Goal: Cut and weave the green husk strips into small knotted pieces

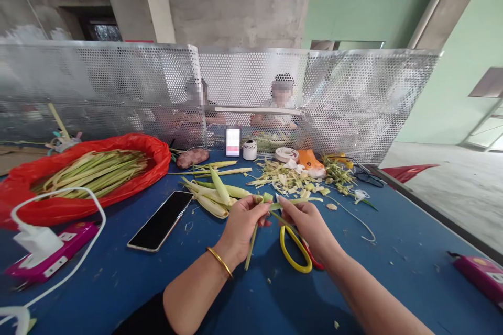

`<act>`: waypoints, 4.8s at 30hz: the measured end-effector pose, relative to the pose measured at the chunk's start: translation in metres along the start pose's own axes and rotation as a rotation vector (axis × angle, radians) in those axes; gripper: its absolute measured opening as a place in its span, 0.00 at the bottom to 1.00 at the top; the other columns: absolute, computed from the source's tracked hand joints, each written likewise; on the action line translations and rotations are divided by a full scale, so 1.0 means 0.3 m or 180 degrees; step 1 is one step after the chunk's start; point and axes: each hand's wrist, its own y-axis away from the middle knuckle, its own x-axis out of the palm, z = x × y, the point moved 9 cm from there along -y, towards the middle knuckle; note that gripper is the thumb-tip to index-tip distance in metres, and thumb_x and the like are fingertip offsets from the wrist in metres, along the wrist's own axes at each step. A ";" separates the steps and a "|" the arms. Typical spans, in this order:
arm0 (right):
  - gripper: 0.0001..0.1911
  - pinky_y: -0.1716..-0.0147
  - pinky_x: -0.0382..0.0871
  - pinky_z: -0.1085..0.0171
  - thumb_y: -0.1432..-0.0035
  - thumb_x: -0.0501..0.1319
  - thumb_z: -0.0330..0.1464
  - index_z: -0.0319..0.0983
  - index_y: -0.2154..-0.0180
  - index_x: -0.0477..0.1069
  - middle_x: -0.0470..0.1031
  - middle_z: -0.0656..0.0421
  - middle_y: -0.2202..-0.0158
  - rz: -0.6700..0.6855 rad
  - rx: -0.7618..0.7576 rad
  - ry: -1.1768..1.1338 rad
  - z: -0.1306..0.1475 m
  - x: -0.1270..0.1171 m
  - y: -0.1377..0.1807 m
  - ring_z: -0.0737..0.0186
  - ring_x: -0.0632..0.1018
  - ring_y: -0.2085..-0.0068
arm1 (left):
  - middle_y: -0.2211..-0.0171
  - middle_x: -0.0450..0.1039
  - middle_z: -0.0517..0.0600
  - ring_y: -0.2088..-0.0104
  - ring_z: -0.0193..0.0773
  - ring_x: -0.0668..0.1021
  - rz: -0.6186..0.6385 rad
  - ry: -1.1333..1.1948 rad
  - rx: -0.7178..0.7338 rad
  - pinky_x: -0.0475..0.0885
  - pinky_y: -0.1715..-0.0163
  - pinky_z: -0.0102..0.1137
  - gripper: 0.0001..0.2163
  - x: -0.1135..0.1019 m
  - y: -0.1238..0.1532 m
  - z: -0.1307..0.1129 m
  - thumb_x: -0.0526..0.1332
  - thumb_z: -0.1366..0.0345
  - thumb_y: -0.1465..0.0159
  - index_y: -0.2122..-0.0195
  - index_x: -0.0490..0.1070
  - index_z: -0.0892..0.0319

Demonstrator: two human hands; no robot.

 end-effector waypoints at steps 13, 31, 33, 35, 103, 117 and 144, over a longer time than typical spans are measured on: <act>0.05 0.73 0.64 0.68 0.41 0.60 0.35 0.41 0.67 0.71 0.69 0.61 0.73 -0.0384 -0.2061 0.1207 0.188 0.007 0.110 0.65 0.70 0.74 | 0.83 0.60 0.41 0.83 0.30 0.66 0.0334 -0.1705 0.0625 0.63 0.83 0.25 0.05 0.026 0.015 -0.029 0.60 0.63 0.44 0.75 0.68 0.58; 0.10 0.68 0.63 0.64 0.37 0.53 0.29 0.40 0.68 0.72 0.73 0.57 0.71 -0.0395 -0.3085 0.2073 0.304 0.081 0.175 0.63 0.73 0.70 | 0.83 0.64 0.44 0.81 0.31 0.66 0.0372 -0.1359 0.0681 0.60 0.79 0.27 0.06 0.037 0.020 -0.043 0.61 0.69 0.47 0.80 0.68 0.59; 0.09 0.64 0.65 0.63 0.35 0.54 0.31 0.40 0.64 0.72 0.75 0.56 0.67 -0.0565 -0.3051 0.1837 0.316 0.022 0.162 0.61 0.75 0.66 | 0.83 0.65 0.43 0.84 0.28 0.63 0.0302 -0.0558 0.0026 0.59 0.83 0.26 0.07 0.014 0.003 -0.004 0.66 0.65 0.48 0.78 0.68 0.60; 0.07 0.64 0.67 0.62 0.36 0.55 0.31 0.41 0.64 0.71 0.76 0.57 0.67 -0.0768 -0.2931 0.1706 0.311 -0.049 0.139 0.61 0.76 0.65 | 0.80 0.68 0.44 0.84 0.25 0.63 0.0168 0.0125 -0.0401 0.60 0.84 0.24 0.10 -0.008 -0.009 0.020 0.70 0.64 0.51 0.77 0.69 0.61; 0.13 0.76 0.59 0.68 0.42 0.58 0.40 0.40 0.57 0.67 0.66 0.66 0.78 0.0335 -0.1223 0.1452 0.096 -0.053 0.029 0.66 0.68 0.76 | 0.82 0.67 0.42 0.82 0.27 0.66 -0.0081 -0.0292 0.0130 0.59 0.83 0.23 0.15 -0.007 0.000 0.006 0.70 0.61 0.51 0.65 0.76 0.63; 0.12 0.67 0.71 0.65 0.50 0.69 0.36 0.43 0.62 0.78 0.77 0.59 0.69 0.1459 -0.0718 -0.0830 0.109 -0.012 0.060 0.62 0.76 0.67 | 0.80 0.68 0.44 0.81 0.27 0.66 -0.0263 -0.0139 0.0019 0.58 0.84 0.23 0.19 -0.051 -0.030 0.024 0.72 0.57 0.52 0.63 0.77 0.64; 0.08 0.68 0.69 0.65 0.44 0.62 0.37 0.40 0.66 0.77 0.76 0.58 0.71 -0.0382 -0.1497 0.0171 0.130 -0.104 0.084 0.60 0.75 0.69 | 0.82 0.66 0.44 0.83 0.26 0.64 0.0048 -0.0106 -0.0285 0.58 0.84 0.23 0.19 -0.003 -0.013 0.086 0.72 0.57 0.54 0.65 0.78 0.65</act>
